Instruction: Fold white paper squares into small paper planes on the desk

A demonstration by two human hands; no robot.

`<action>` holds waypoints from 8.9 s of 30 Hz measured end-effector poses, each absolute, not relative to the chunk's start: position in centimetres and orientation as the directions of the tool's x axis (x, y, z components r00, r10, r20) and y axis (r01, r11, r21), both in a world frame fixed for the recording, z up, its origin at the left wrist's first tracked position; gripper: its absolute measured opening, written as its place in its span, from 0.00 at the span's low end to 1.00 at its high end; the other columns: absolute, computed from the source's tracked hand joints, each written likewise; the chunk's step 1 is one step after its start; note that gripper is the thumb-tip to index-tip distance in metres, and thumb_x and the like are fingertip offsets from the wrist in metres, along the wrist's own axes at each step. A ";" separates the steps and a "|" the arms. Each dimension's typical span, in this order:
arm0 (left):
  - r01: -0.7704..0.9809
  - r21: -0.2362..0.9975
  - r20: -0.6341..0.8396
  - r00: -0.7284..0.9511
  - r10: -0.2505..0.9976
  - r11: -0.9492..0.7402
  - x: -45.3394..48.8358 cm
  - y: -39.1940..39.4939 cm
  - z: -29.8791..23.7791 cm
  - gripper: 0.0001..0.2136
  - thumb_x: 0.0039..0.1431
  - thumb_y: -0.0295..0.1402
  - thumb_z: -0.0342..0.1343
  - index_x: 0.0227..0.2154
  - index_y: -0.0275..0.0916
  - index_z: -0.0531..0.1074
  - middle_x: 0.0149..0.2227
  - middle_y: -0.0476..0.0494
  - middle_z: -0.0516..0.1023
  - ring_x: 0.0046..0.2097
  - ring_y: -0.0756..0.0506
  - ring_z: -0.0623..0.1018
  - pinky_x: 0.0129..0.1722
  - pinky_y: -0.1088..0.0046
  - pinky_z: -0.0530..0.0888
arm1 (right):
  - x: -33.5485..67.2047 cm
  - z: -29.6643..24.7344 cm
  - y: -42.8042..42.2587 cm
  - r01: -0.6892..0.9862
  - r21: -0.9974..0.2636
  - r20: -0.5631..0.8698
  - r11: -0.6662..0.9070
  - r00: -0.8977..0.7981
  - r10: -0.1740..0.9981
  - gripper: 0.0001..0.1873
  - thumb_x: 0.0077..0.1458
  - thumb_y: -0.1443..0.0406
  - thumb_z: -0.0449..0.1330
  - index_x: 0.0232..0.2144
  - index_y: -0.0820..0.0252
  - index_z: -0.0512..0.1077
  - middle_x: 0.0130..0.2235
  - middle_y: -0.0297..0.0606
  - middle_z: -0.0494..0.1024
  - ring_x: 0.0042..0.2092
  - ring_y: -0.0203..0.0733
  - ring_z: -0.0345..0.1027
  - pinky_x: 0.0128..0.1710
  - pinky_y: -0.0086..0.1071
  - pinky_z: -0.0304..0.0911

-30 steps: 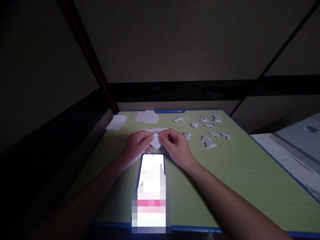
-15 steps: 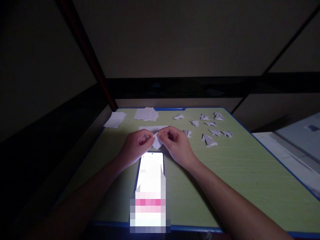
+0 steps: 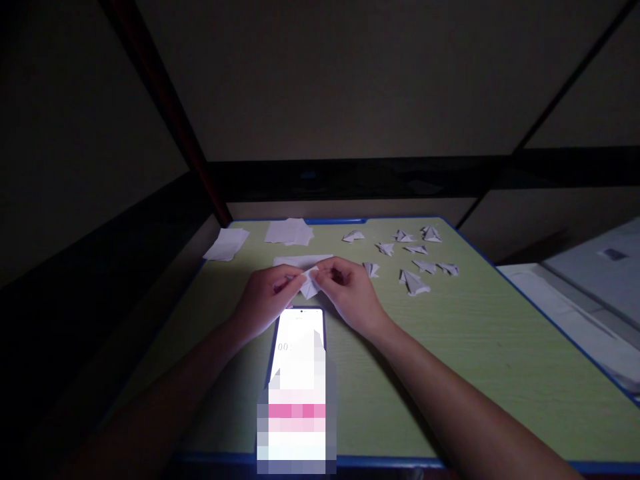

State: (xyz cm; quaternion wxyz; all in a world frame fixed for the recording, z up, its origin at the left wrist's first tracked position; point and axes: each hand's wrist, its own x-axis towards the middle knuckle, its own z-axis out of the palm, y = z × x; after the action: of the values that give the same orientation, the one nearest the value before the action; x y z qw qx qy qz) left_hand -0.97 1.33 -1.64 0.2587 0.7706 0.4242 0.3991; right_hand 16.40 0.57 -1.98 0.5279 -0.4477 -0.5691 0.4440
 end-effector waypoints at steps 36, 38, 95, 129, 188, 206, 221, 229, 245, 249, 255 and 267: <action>0.336 0.853 0.317 0.272 0.909 -0.398 -1.0 1.3 -1.2 0.06 0.57 0.30 0.55 0.35 0.35 0.76 0.29 0.47 0.80 0.24 0.53 0.75 0.19 0.82 0.69 | 16.3 -1.9 0.9 0.149 -0.982 0.098 0.119 -0.142 0.985 0.20 0.46 0.50 0.66 0.26 0.64 0.75 0.24 0.33 0.71 0.26 0.35 0.59 0.27 0.31 0.53; 0.343 0.845 0.327 0.276 0.904 -0.411 -1.1 1.2 -1.1 0.06 0.57 0.29 0.55 0.35 0.35 0.76 0.29 0.47 0.80 0.25 0.53 0.75 0.19 0.82 0.69 | 16.4 -1.9 0.9 0.153 -0.981 0.093 0.115 -0.144 0.985 0.21 0.46 0.50 0.65 0.26 0.64 0.75 0.24 0.33 0.71 0.26 0.35 0.59 0.28 0.31 0.54; 0.410 0.723 0.489 0.266 0.831 -0.556 -1.2 1.7 -1.0 0.05 0.60 0.29 0.57 0.31 0.38 0.78 0.33 0.47 0.82 0.36 0.48 0.78 0.40 0.72 0.72 | 16.6 -1.8 -0.2 0.446 -0.724 0.516 0.526 -0.156 0.842 0.08 0.59 0.64 0.63 0.32 0.61 0.81 0.30 0.39 0.79 0.31 0.40 0.71 0.32 0.33 0.63; 0.071 0.980 0.168 0.213 0.962 -0.187 -1.0 2.1 -0.7 0.09 0.51 0.38 0.57 0.27 0.36 0.71 0.22 0.50 0.73 0.22 0.53 0.71 0.20 0.79 0.67 | 16.2 -1.4 -0.4 0.200 -0.912 0.348 0.359 -0.089 0.933 0.11 0.52 0.63 0.66 0.39 0.59 0.81 0.33 0.40 0.82 0.32 0.39 0.71 0.32 0.33 0.66; 0.204 0.908 0.268 0.387 0.882 -0.366 -0.8 1.5 -1.3 0.14 0.59 0.29 0.51 0.41 0.29 0.77 0.28 0.46 0.76 0.20 0.55 0.71 0.18 0.82 0.66 | 16.7 -1.9 0.0 0.374 -0.722 0.568 0.582 -0.161 0.807 0.02 0.58 0.66 0.65 0.35 0.59 0.78 0.34 0.37 0.78 0.33 0.38 0.69 0.33 0.32 0.64; 0.177 0.946 0.187 0.382 0.905 -0.271 -0.7 1.1 -1.0 0.17 0.61 0.27 0.50 0.52 0.32 0.69 0.26 0.50 0.75 0.21 0.54 0.71 0.18 0.81 0.67 | 16.5 -1.8 0.0 0.264 -0.888 0.362 0.376 -0.103 0.927 0.16 0.56 0.53 0.65 0.33 0.62 0.76 0.29 0.37 0.78 0.29 0.37 0.68 0.29 0.31 0.62; 0.093 0.974 0.155 0.381 0.912 -0.205 -0.4 1.0 -0.9 0.14 0.58 0.27 0.55 0.48 0.31 0.68 0.31 0.47 0.76 0.23 0.55 0.72 0.19 0.82 0.70 | 16.5 -1.8 0.1 0.248 -0.912 0.316 0.327 -0.083 0.945 0.19 0.52 0.51 0.67 0.29 0.63 0.79 0.27 0.39 0.79 0.28 0.37 0.67 0.28 0.31 0.61; 0.103 0.971 0.161 0.376 0.913 -0.214 -0.4 1.1 -1.1 0.14 0.58 0.29 0.57 0.47 0.33 0.69 0.30 0.48 0.76 0.23 0.54 0.73 0.19 0.82 0.70 | 16.5 -1.9 0.2 0.236 -0.917 0.310 0.322 -0.090 0.947 0.19 0.52 0.51 0.67 0.29 0.62 0.78 0.27 0.38 0.79 0.28 0.38 0.68 0.27 0.31 0.60; 0.133 0.960 0.187 0.349 0.918 -0.246 -0.5 1.2 -1.1 0.13 0.57 0.29 0.57 0.45 0.31 0.71 0.27 0.48 0.76 0.21 0.54 0.72 0.17 0.82 0.69 | 16.4 -1.8 0.0 0.246 -0.908 0.326 0.340 -0.098 0.940 0.18 0.53 0.51 0.66 0.28 0.62 0.78 0.26 0.37 0.78 0.27 0.37 0.66 0.27 0.31 0.60; 0.183 0.945 0.203 0.324 0.924 -0.271 -0.6 1.3 -1.2 0.12 0.57 0.30 0.57 0.43 0.32 0.73 0.27 0.47 0.77 0.22 0.53 0.74 0.18 0.82 0.69 | 16.6 -1.9 0.2 0.265 -0.891 0.357 0.367 -0.087 0.930 0.15 0.55 0.55 0.65 0.29 0.62 0.78 0.28 0.38 0.79 0.28 0.37 0.68 0.27 0.31 0.61; 0.216 0.949 0.196 0.175 0.965 -0.231 -1.0 2.0 -1.4 0.11 0.55 0.31 0.58 0.40 0.32 0.74 0.33 0.43 0.80 0.24 0.52 0.76 0.18 0.81 0.70 | 16.6 -0.2 -1.1 0.383 -0.782 0.508 0.491 -0.064 0.859 0.07 0.59 0.63 0.60 0.33 0.59 0.77 0.33 0.40 0.81 0.32 0.40 0.72 0.31 0.33 0.66; 0.245 0.904 0.314 0.174 0.933 -0.350 -1.0 2.7 -3.2 0.08 0.57 0.29 0.56 0.40 0.34 0.74 0.34 0.44 0.82 0.30 0.50 0.79 0.24 0.79 0.70 | 14.9 -0.4 -9.3 0.388 -0.488 0.354 0.782 -0.731 0.583 0.19 0.50 0.75 0.57 0.38 0.53 0.82 0.53 0.40 0.75 0.54 0.53 0.69 0.52 0.48 0.69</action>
State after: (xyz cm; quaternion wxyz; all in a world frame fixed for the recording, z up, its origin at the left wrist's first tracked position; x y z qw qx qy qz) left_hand -1.03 2.72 -3.23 0.3653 0.6733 0.4377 0.4708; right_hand 14.93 -9.33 -0.44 0.2513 -0.2668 -0.9098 0.1945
